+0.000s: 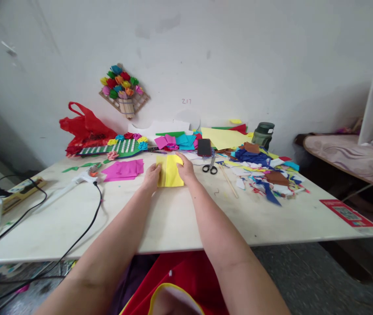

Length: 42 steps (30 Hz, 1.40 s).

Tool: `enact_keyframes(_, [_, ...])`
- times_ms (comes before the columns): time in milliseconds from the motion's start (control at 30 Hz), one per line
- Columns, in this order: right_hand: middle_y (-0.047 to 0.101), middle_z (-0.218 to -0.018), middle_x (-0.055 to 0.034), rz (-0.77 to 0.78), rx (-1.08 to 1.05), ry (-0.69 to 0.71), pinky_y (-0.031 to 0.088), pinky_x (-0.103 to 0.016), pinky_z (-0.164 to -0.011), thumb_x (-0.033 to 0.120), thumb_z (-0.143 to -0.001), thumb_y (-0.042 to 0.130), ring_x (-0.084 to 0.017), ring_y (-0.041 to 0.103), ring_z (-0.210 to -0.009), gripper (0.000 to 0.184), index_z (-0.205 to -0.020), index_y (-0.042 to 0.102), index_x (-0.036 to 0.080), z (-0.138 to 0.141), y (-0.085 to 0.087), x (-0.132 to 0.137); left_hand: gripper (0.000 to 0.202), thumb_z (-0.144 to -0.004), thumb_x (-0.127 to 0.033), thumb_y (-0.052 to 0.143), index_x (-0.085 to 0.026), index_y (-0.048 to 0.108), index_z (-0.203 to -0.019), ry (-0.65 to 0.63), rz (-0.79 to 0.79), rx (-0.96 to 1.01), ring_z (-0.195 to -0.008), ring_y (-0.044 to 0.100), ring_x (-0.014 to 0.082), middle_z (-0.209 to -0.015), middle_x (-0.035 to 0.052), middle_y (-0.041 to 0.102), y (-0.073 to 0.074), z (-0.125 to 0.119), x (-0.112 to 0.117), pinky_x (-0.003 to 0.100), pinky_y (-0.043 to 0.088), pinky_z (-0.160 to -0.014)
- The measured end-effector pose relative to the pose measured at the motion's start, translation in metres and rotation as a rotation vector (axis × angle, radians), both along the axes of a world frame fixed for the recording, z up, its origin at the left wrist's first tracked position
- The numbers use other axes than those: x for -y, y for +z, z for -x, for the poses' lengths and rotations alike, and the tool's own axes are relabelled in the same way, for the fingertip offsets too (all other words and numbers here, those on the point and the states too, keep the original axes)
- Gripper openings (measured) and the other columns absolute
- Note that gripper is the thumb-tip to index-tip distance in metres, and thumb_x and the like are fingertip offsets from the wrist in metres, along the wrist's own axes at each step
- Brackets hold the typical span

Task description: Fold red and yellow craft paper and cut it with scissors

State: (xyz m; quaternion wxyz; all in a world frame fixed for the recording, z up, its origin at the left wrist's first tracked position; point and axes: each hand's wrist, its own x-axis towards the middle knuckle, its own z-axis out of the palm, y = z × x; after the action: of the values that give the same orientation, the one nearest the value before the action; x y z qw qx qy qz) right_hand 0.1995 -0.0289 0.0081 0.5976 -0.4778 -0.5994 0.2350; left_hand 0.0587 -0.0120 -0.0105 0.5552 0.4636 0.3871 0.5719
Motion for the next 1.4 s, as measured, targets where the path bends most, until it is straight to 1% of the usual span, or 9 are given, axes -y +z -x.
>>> enact_keyframes(267, [0.05, -0.13, 0.0026, -0.063, -0.119, 0.121, 0.021, -0.031, -0.108, 0.013, -0.069, 0.045, -0.013, 0.037, -0.127, 0.058, -0.126, 0.051, 0.025, 0.003, -0.001, 0.002, 0.036, -0.067, -0.043, 0.067, -0.014, 0.06, -0.087, -0.246, 0.079, 0.086, -0.078, 0.064, 0.0205, -0.077, 0.0083, 0.067, 0.017, -0.004, 0.023, 0.029, 0.05, -0.067])
enact_keyframes(367, [0.05, -0.13, 0.0015, -0.022, -0.214, 0.163, 0.031, -0.032, -0.103, 0.015, -0.069, 0.045, -0.015, 0.042, -0.123, 0.058, -0.126, 0.051, 0.025, 0.003, -0.004, 0.0, 0.039, -0.065, -0.042, 0.07, -0.013, 0.061, -0.089, -0.286, 0.11, 0.121, -0.082, 0.064, 0.0226, -0.082, 0.011, 0.068, 0.017, -0.004, 0.024, 0.03, 0.05, -0.07])
enact_keyframes(500, [0.056, -0.123, -0.0027, 0.113, -0.385, 0.199, 0.046, -0.033, -0.089, 0.018, -0.07, 0.045, -0.017, 0.056, -0.107, 0.053, -0.122, 0.054, 0.022, 0.003, -0.008, -0.005, 0.04, -0.061, -0.036, 0.074, -0.011, 0.063, -0.091, -0.369, 0.138, 0.126, -0.084, 0.064, 0.0248, -0.087, 0.0132, 0.068, 0.014, -0.001, 0.021, 0.033, 0.051, -0.074])
enact_keyframes(633, [0.063, -0.112, -0.0045, 0.215, -0.476, 0.163, 0.05, -0.033, -0.08, 0.023, -0.071, 0.048, -0.018, 0.062, -0.093, 0.049, -0.12, 0.056, 0.02, 0.004, -0.006, -0.006, 0.04, -0.062, -0.033, 0.074, -0.01, 0.063, -0.092, -0.376, 0.152, 0.159, -0.084, 0.064, 0.0251, -0.087, 0.0141, 0.068, 0.012, 0.001, 0.019, 0.035, 0.051, -0.077])
enact_keyframes(767, [0.065, -0.105, -0.0062, 0.236, -0.504, 0.179, 0.049, -0.035, -0.079, 0.033, -0.069, 0.055, -0.02, 0.062, -0.09, 0.048, -0.115, 0.058, 0.018, 0.004, -0.003, -0.003, 0.038, -0.059, -0.03, 0.075, -0.01, 0.062, -0.09, -0.346, 0.136, 0.16, -0.083, 0.064, 0.0249, -0.083, 0.0129, 0.068, 0.008, 0.0, 0.016, 0.036, 0.051, -0.076])
enact_keyframes(933, [0.062, -0.109, -0.0079, 0.212, -0.33, 0.126, 0.045, -0.037, -0.087, 0.046, -0.063, 0.064, -0.023, 0.057, -0.101, 0.056, -0.111, 0.058, 0.017, 0.01, -0.001, 0.004, 0.034, -0.061, -0.026, 0.072, -0.012, 0.061, -0.089, -0.242, 0.139, 0.123, -0.079, 0.064, 0.0218, -0.082, 0.0104, 0.068, 0.006, -0.004, 0.013, 0.031, 0.05, -0.071])
enact_keyframes(1067, [0.053, -0.121, -0.008, 0.171, -0.115, 0.062, 0.037, -0.036, -0.096, 0.044, -0.058, 0.07, -0.025, 0.047, -0.114, 0.069, -0.12, 0.052, 0.019, 0.018, 0.002, 0.009, 0.032, -0.06, -0.028, 0.07, -0.013, 0.06, -0.086, -0.265, 0.115, 0.084, -0.063, 0.062, 0.018, -0.072, 0.0066, 0.066, 0.008, -0.009, 0.018, 0.03, 0.049, -0.06])
enact_keyframes(1200, [0.046, -0.126, -0.0092, 0.171, 0.031, 0.061, 0.033, -0.038, -0.098, 0.041, -0.057, 0.071, -0.026, 0.042, -0.117, 0.079, -0.128, 0.044, 0.02, 0.02, 0.002, 0.009, 0.031, -0.057, -0.024, 0.071, -0.014, 0.06, -0.083, -0.256, 0.083, 0.096, -0.06, 0.06, 0.0161, -0.07, 0.0049, 0.065, 0.014, -0.009, 0.025, 0.028, 0.048, -0.059])
enact_keyframes(1400, [0.048, -0.114, -0.0088, 0.171, 0.168, 0.098, 0.037, -0.039, -0.094, 0.044, -0.066, 0.064, -0.026, 0.047, -0.11, 0.071, -0.13, 0.042, 0.023, 0.015, 0.003, 0.011, 0.029, -0.058, -0.02, 0.07, -0.012, 0.062, -0.085, -0.253, 0.12, 0.15, -0.065, 0.061, 0.0199, -0.074, 0.0083, 0.066, 0.015, -0.009, 0.022, 0.033, 0.049, -0.064])
